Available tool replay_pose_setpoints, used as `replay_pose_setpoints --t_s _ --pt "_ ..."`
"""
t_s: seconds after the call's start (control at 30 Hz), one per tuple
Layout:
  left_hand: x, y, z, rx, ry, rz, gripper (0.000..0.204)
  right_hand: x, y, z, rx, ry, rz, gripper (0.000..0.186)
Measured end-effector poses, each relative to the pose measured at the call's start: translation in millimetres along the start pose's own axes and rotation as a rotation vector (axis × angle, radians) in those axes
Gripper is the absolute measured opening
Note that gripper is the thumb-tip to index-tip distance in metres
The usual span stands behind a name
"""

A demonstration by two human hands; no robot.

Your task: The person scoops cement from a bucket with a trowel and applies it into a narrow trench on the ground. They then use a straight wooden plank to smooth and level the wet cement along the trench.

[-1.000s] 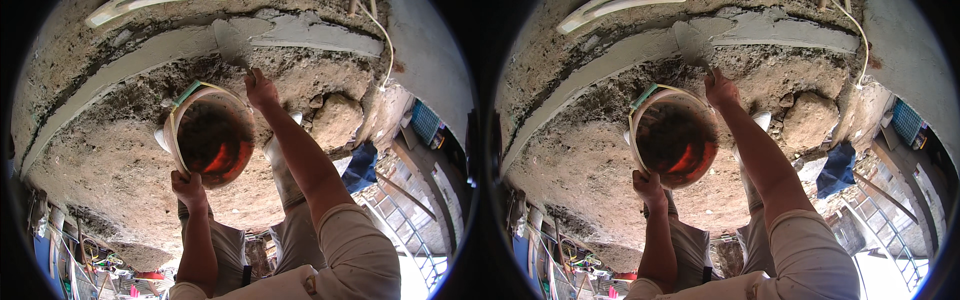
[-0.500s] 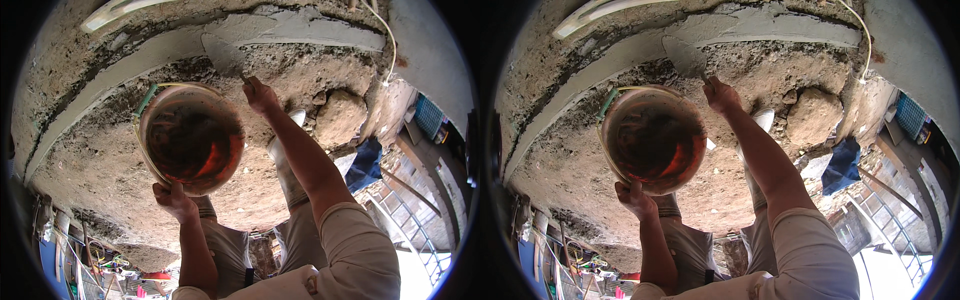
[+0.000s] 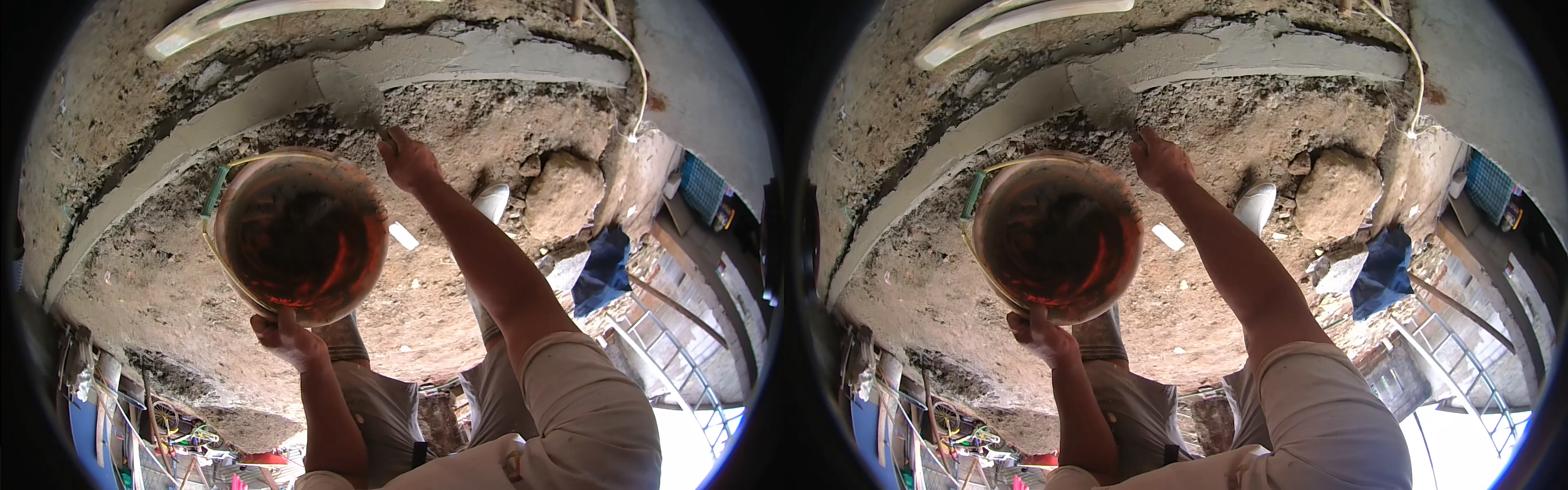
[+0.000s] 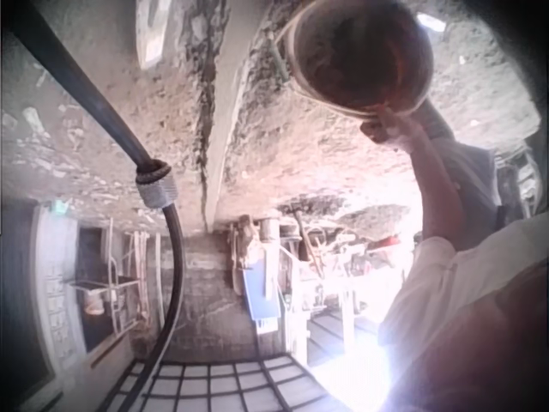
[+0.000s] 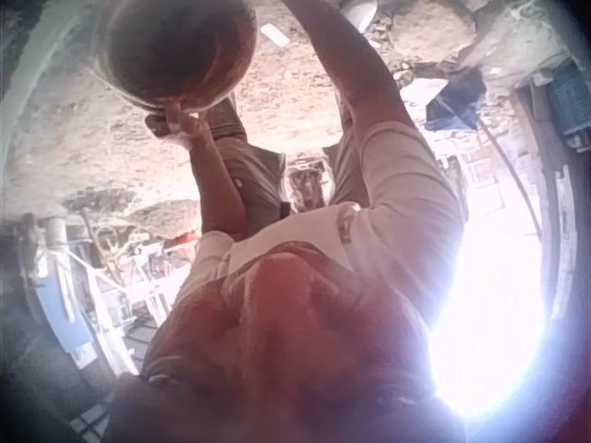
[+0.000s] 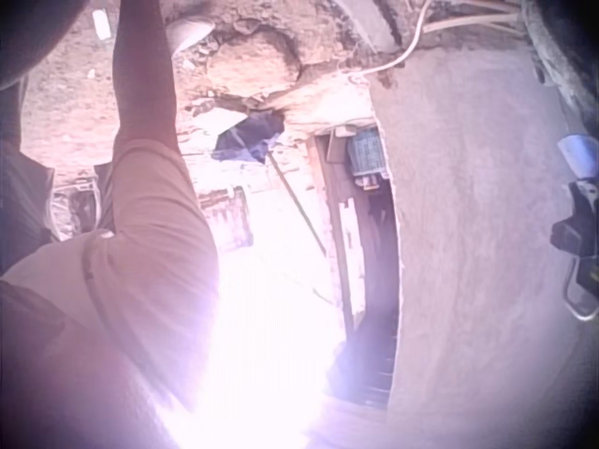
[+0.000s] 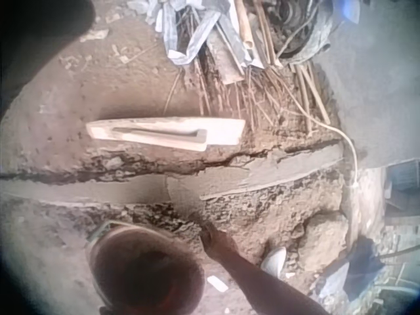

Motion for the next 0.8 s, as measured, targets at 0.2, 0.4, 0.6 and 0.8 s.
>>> replay_pose_setpoints --t_s 0.2,0.4,0.6,0.8 --pt "2 2 0 -0.006 0.072 0.024 0.03 39 9 -34 -0.11 -0.067 -0.106 0.039" --pt "-18 -9 -11 -0.013 0.057 0.072 0.03 166 -13 -160 -0.236 0.126 -0.596 0.04" --pt "-47 -17 -18 -0.158 0.204 0.193 0.024 194 -105 -117 0.317 0.015 -0.576 0.039" --pt "-88 -31 -18 -0.296 0.432 0.332 0.02 158 -177 -34 0.41 -0.29 -0.047 0.037"
Point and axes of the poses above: each hand's wrist, its own y-axis towards the middle knuckle, its own x-axis out of the back of the hand, z = x × y, the point moved 10 cm from there along y, towards the middle knuckle, and after that the axes turned 9 degrees about y, right-handed, at the moved point
